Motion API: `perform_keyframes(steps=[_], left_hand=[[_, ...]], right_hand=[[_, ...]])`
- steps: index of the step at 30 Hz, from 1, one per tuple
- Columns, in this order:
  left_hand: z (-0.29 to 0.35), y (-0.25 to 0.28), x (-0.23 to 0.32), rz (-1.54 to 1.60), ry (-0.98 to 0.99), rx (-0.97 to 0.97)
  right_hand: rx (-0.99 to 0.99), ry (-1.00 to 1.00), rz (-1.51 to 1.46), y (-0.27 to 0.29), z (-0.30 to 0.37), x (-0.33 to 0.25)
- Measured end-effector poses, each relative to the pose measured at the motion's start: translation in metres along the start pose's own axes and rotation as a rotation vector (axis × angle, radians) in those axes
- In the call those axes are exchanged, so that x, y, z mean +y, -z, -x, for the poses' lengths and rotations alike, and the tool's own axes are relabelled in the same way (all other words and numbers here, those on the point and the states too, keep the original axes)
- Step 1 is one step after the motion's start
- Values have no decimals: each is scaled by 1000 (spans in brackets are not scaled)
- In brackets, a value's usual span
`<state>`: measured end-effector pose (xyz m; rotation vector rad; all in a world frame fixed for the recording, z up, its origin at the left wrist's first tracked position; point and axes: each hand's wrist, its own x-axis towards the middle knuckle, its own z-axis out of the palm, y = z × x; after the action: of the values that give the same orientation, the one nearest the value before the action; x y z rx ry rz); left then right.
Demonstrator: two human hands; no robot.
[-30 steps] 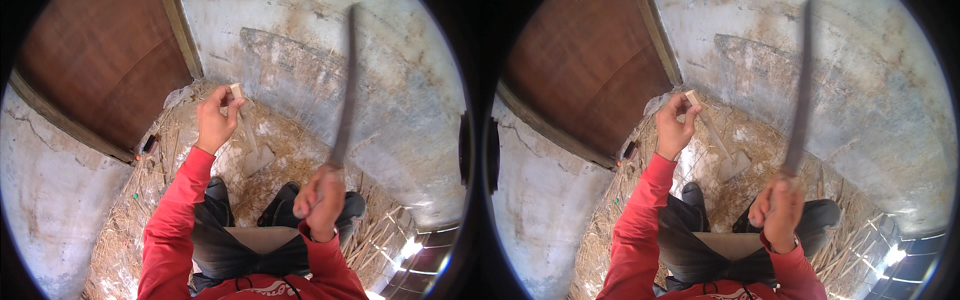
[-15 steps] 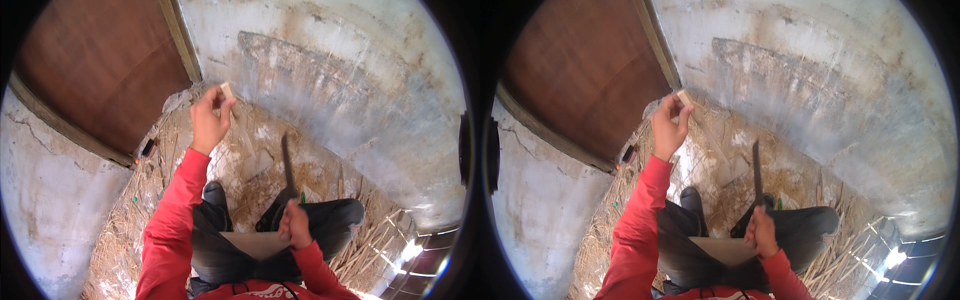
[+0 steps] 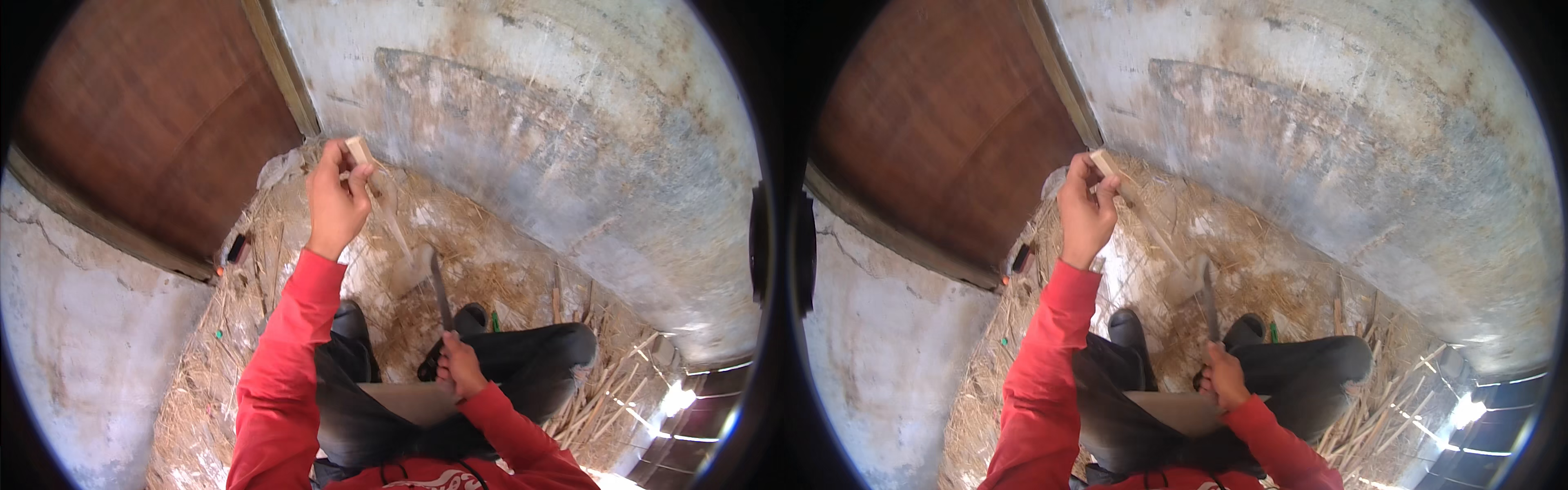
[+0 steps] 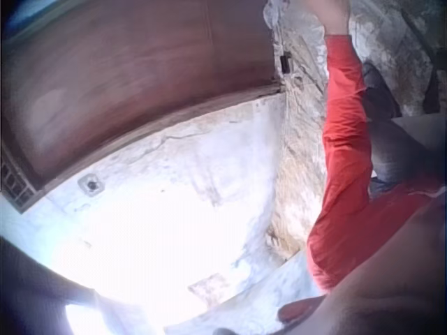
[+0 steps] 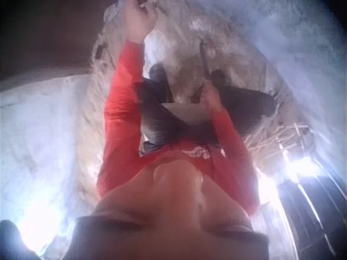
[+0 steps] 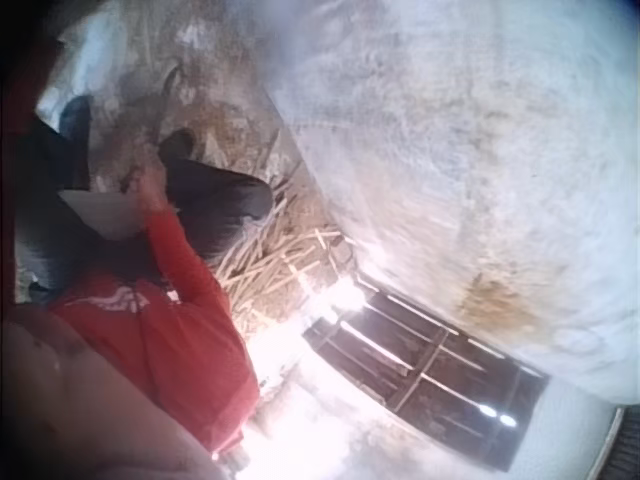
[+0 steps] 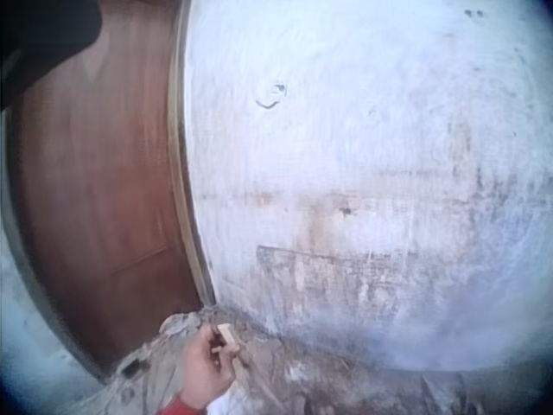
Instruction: The person strips thin layers from a bamboo stick using a utility knife and then uses a cleaver to shave a thicker bamboo piece while sitting on the floor.
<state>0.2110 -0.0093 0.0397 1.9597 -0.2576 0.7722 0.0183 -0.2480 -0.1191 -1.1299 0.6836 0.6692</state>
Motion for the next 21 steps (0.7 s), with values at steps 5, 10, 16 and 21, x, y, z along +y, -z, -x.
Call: perform_keyframes(steps=[5,10,16,21], left_hand=[[4,-4,-1,-99,0,-3],[-6,-20,-5,466,48,1],[-20,-23,-7,784,227,123],[-17,-29,1,729,319,211]], right_hand=[[-7,379,0,0,29,-59],[-140,971,-176,-36,64,-120],[-126,764,-4,-32,27,-32],[-97,232,71,-22,1,19]])
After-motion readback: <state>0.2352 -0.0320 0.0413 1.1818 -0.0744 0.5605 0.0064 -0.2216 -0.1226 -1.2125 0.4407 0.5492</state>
